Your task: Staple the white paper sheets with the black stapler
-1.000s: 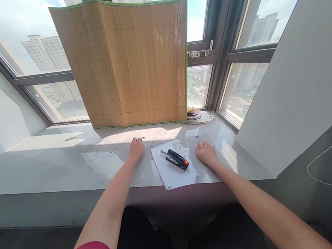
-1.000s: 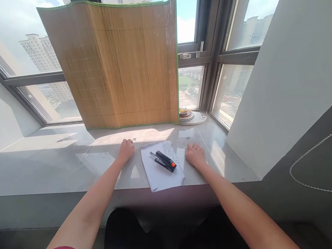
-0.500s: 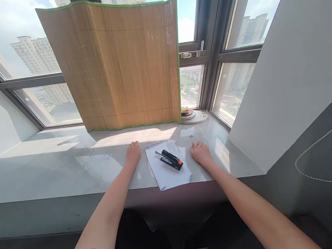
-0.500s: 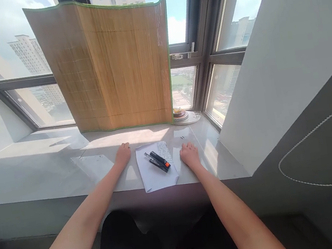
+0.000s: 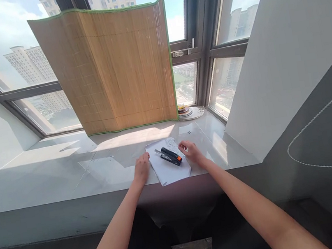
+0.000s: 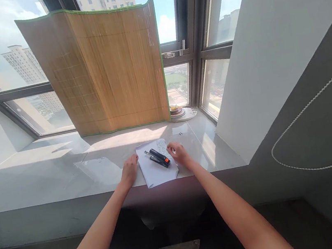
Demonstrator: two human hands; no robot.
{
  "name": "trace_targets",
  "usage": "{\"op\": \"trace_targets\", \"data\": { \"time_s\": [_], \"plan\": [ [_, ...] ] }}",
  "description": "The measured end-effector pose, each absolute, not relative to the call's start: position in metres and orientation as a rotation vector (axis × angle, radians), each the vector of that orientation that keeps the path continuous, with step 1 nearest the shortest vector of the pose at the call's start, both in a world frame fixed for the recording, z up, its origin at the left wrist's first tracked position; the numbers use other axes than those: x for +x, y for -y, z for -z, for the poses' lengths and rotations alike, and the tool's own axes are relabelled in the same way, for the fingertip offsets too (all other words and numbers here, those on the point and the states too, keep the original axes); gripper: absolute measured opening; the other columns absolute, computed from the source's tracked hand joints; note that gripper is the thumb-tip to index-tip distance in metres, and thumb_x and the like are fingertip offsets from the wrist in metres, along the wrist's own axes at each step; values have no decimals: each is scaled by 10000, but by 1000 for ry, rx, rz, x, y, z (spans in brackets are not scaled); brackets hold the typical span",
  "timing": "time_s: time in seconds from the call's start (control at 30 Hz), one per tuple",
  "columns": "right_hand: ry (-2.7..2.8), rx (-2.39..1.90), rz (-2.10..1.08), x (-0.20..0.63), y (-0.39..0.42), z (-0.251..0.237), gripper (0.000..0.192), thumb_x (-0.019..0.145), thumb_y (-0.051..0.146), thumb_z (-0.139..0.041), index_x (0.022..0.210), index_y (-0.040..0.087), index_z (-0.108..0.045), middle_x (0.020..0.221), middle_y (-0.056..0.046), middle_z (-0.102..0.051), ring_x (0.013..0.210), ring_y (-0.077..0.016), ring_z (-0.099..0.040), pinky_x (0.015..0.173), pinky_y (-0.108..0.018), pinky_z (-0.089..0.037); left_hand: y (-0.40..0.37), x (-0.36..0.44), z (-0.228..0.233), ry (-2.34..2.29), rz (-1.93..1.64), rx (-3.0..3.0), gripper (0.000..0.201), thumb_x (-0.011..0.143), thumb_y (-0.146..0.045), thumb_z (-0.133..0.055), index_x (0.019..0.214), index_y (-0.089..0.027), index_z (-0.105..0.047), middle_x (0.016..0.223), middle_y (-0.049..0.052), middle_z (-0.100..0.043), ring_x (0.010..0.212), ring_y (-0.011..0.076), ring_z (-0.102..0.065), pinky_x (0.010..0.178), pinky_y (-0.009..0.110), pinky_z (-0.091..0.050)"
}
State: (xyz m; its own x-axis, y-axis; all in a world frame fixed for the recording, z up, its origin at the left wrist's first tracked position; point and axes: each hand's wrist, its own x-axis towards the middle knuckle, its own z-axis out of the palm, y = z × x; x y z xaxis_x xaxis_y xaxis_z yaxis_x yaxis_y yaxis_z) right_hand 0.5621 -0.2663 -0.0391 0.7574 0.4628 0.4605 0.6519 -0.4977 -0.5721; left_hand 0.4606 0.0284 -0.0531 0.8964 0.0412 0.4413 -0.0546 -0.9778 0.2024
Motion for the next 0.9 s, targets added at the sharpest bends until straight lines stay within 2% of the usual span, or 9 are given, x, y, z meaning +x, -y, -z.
{"op": "trace_targets", "data": {
  "time_s": [0.07,0.13,0.23,0.33,0.43,0.53,0.67,0.77,0.9],
  "plan": [
    [925,-2028,324,543,252,40,193,992,416,-573,1019,228,-611,936,-39,-635,910,-217,-595,853,-331,-473,-19,460,54,147,-638,2786,224,1042,-143,-419,1131,-199,-617,1059,98,-700,978,248,-663,855,367,-494],
    [955,-1976,321,528,239,44,325,931,483,-684,1128,242,-592,1051,-52,-636,988,-231,-597,870,-334,-486,-12,462,54,212,-648,2732,186,1044,-176,-453,1111,-210,-623,1062,90,-704,987,244,-671,835,353,-510],
    [949,-2008,316,519,229,53,493,864,412,-776,1262,248,-536,1181,-82,-621,1066,-253,-598,892,-349,-502,-4,465,55,248,-725,2691,174,1029,-168,-482,1099,-212,-635,1050,97,-712,985,254,-684,823,354,-529],
    [956,-2076,305,522,229,60,495,868,250,-731,1313,243,-515,1216,-97,-618,1106,-266,-601,929,-375,-506,-1,465,57,250,-800,2660,235,1025,-151,-483,1207,-215,-618,1043,102,-727,979,256,-697,828,360,-539],
    [989,-2078,291,526,231,63,510,865,192,-705,1337,241,-518,1246,-104,-620,1158,-275,-594,989,-403,-496,-3,464,58,172,-841,2622,248,1045,-216,-498,1281,-230,-573,961,71,-735,878,235,-699,761,333,-534],
    [998,-2054,285,527,231,64,522,862,184,-708,1348,243,-529,1265,-106,-621,1181,-276,-589,1020,-414,-487,-3,467,54,191,-881,2622,161,1048,-251,-517,1178,-222,-608,925,65,-728,843,227,-681,766,332,-519],
    [994,-2054,282,526,231,64,520,871,178,-699,1359,240,-529,1272,-104,-623,1197,-273,-578,1032,-413,-481,5,478,43,210,-933,2665,126,1032,-230,-538,1069,-212,-657,1009,97,-717,951,253,-642,872,377,-486],
    [990,-2070,263,526,232,64,519,889,187,-685,1377,235,-514,1281,-105,-621,1208,-277,-561,1044,-421,-473,11,484,36,168,-790,2735,149,1022,-207,-529,1010,-221,-677,1100,108,-702,1058,273,-600,893,381,-454],
    [968,-2110,221,526,232,63,526,901,190,-674,1394,236,-497,1299,-106,-618,1202,-284,-552,1040,-435,-470,11,488,33,129,-569,2727,186,1027,-191,-490,1023,-231,-671,1109,89,-715,1094,263,-594,919,388,-418]
  ]
}}
